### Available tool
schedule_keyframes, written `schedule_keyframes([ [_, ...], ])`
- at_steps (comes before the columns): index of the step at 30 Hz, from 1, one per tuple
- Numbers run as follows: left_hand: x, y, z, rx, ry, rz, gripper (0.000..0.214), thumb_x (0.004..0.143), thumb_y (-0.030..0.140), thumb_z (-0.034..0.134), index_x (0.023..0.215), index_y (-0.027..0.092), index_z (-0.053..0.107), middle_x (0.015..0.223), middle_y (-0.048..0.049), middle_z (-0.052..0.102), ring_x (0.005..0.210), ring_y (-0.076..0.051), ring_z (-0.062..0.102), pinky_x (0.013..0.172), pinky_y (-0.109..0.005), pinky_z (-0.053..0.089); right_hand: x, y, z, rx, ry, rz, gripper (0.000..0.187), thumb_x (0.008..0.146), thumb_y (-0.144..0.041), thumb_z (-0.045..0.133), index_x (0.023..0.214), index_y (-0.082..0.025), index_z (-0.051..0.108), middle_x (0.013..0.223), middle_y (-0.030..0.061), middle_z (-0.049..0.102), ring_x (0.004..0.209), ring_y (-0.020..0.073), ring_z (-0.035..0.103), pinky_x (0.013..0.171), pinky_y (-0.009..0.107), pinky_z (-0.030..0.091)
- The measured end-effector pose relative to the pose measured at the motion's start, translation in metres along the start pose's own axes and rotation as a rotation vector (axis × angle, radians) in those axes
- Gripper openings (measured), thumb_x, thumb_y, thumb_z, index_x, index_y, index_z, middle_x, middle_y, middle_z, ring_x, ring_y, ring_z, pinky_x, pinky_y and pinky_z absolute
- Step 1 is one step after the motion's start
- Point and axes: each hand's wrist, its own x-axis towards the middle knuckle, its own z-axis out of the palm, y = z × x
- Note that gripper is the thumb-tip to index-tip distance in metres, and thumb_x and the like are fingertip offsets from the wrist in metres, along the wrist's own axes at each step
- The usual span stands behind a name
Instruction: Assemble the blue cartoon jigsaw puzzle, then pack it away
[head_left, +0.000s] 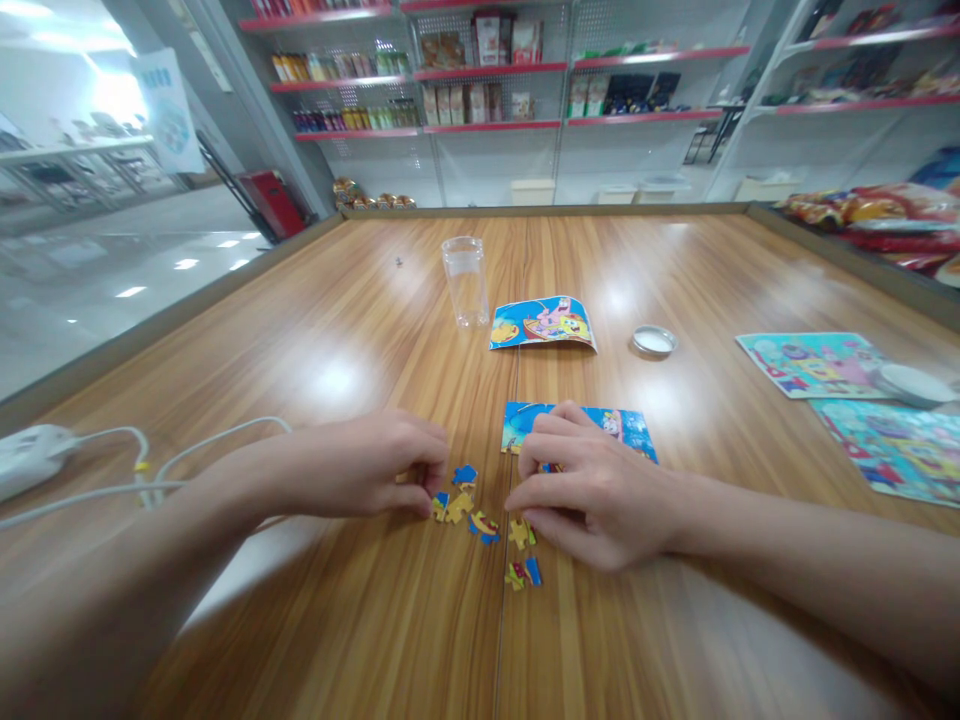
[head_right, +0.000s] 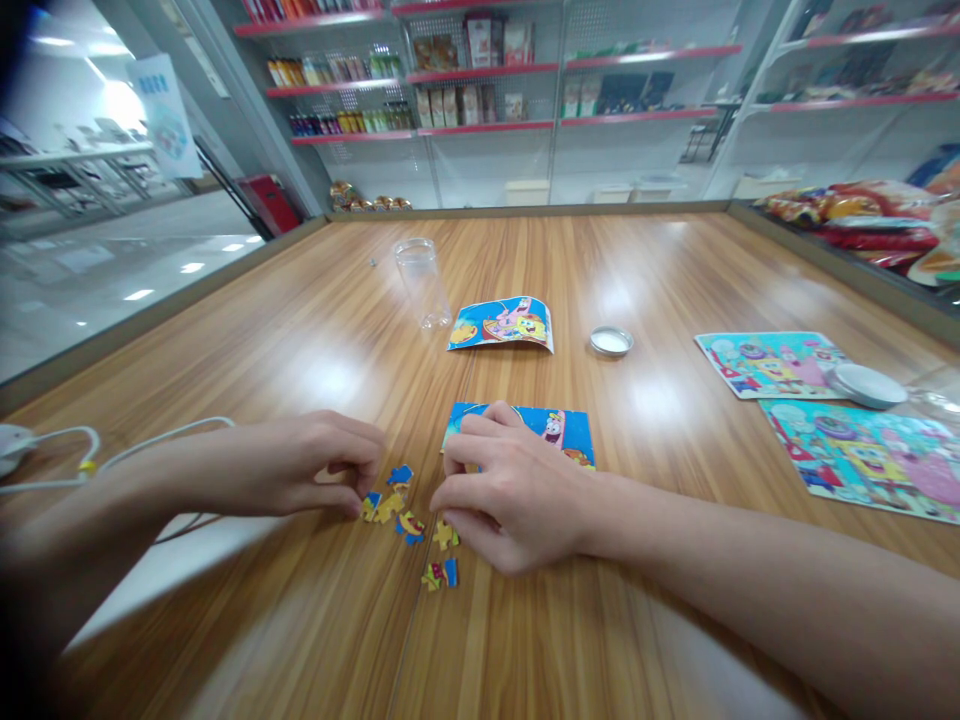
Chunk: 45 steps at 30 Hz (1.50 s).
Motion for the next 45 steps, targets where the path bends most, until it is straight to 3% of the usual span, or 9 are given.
schedule_keyframes([
  [6, -0.001, 0.001, -0.001, -0.006, 0.01, 0.024, 0.008, 0.088, 0.014, 0.064, 0.082, 0.019, 0.065, 0.079, 0.0019, 0.065, 0.073, -0.012, 0.058, 0.067, -0.022, 0.041, 0.0, 0.0, -0.002, 0.037, -0.04, -0.026, 0.015, 0.092, -0.024, 0.056, 0.094, -0.019, 0.071, 0.085, 0.0025, 0.061, 0.079, 0.0164, 0.051, 0.078, 0.038, 0.028],
  [12, 0.0, -0.002, -0.001, 0.051, 0.04, -0.082, 0.022, 0.082, 0.036, 0.077, 0.088, 0.02, 0.065, 0.084, 0.0011, 0.066, 0.076, -0.015, 0.058, 0.066, -0.025, 0.041, -0.002, -0.003, -0.002, 0.077, -0.173, -0.157, 0.024, 0.091, -0.043, 0.063, 0.104, -0.024, 0.07, 0.092, 0.0027, 0.061, 0.083, 0.0185, 0.049, 0.078, 0.038, 0.027],
  [17, 0.001, -0.001, 0.0, 0.04, 0.024, -0.02, 0.004, 0.089, 0.021, 0.066, 0.093, 0.021, 0.067, 0.09, 0.0001, 0.066, 0.083, -0.015, 0.06, 0.073, -0.026, 0.044, -0.001, -0.002, -0.003, 0.088, -0.113, -0.131, 0.024, 0.094, -0.039, 0.058, 0.103, -0.02, 0.069, 0.087, 0.0028, 0.06, 0.08, 0.018, 0.05, 0.077, 0.039, 0.027],
  [19, -0.002, -0.001, -0.002, 0.021, 0.03, 0.03, 0.016, 0.091, 0.012, 0.057, 0.097, 0.022, 0.069, 0.095, -0.0006, 0.066, 0.087, -0.015, 0.061, 0.076, -0.025, 0.044, -0.001, -0.001, -0.005, 0.082, -0.088, -0.117, 0.022, 0.093, -0.036, 0.058, 0.102, -0.019, 0.068, 0.085, 0.0025, 0.059, 0.079, 0.0177, 0.051, 0.076, 0.038, 0.028],
  [25, -0.005, -0.008, -0.004, 0.061, 0.117, -0.009, 0.015, 0.083, 0.03, 0.074, 0.091, 0.021, 0.066, 0.091, -0.0002, 0.065, 0.081, -0.016, 0.06, 0.072, -0.027, 0.045, -0.002, 0.001, -0.004, 0.079, 0.002, -0.083, 0.014, 0.089, -0.028, 0.058, 0.096, -0.019, 0.067, 0.082, 0.0016, 0.059, 0.076, 0.017, 0.05, 0.076, 0.037, 0.029],
  [30, -0.002, -0.011, 0.0, 0.059, 0.07, 0.004, 0.002, 0.089, 0.022, 0.065, 0.09, 0.02, 0.065, 0.093, -0.0002, 0.064, 0.082, -0.015, 0.059, 0.073, -0.026, 0.045, -0.001, 0.002, -0.004, 0.078, 0.075, -0.063, 0.011, 0.087, -0.023, 0.057, 0.09, -0.019, 0.067, 0.078, 0.0013, 0.06, 0.073, 0.0167, 0.05, 0.073, 0.036, 0.029],
  [36, 0.001, -0.009, -0.001, 0.037, 0.108, 0.037, 0.006, 0.088, 0.013, 0.061, 0.085, 0.018, 0.062, 0.082, 0.0012, 0.064, 0.072, -0.012, 0.057, 0.064, -0.023, 0.041, -0.001, 0.006, -0.004, 0.053, 0.122, -0.036, 0.01, 0.088, -0.023, 0.057, 0.088, -0.02, 0.066, 0.078, 0.0015, 0.058, 0.075, 0.0171, 0.05, 0.072, 0.036, 0.028],
  [42, 0.016, -0.003, 0.014, -0.037, 0.376, 0.148, 0.016, 0.099, 0.018, 0.053, 0.098, 0.019, 0.069, 0.09, -0.0028, 0.068, 0.082, -0.013, 0.062, 0.074, -0.025, 0.047, 0.002, 0.007, -0.003, 0.009, 0.237, 0.069, 0.013, 0.089, -0.02, 0.056, 0.084, -0.018, 0.068, 0.07, 0.0011, 0.059, 0.07, 0.0161, 0.049, 0.071, 0.035, 0.03],
  [45, 0.028, 0.001, 0.027, -0.062, 0.434, 0.238, 0.024, 0.101, 0.014, 0.046, 0.101, 0.018, 0.07, 0.098, -0.0064, 0.067, 0.088, -0.014, 0.063, 0.078, -0.027, 0.049, 0.003, 0.009, -0.001, -0.044, 0.288, 0.189, 0.014, 0.089, -0.02, 0.057, 0.083, -0.018, 0.069, 0.07, 0.0016, 0.06, 0.071, 0.0165, 0.05, 0.072, 0.035, 0.031],
])
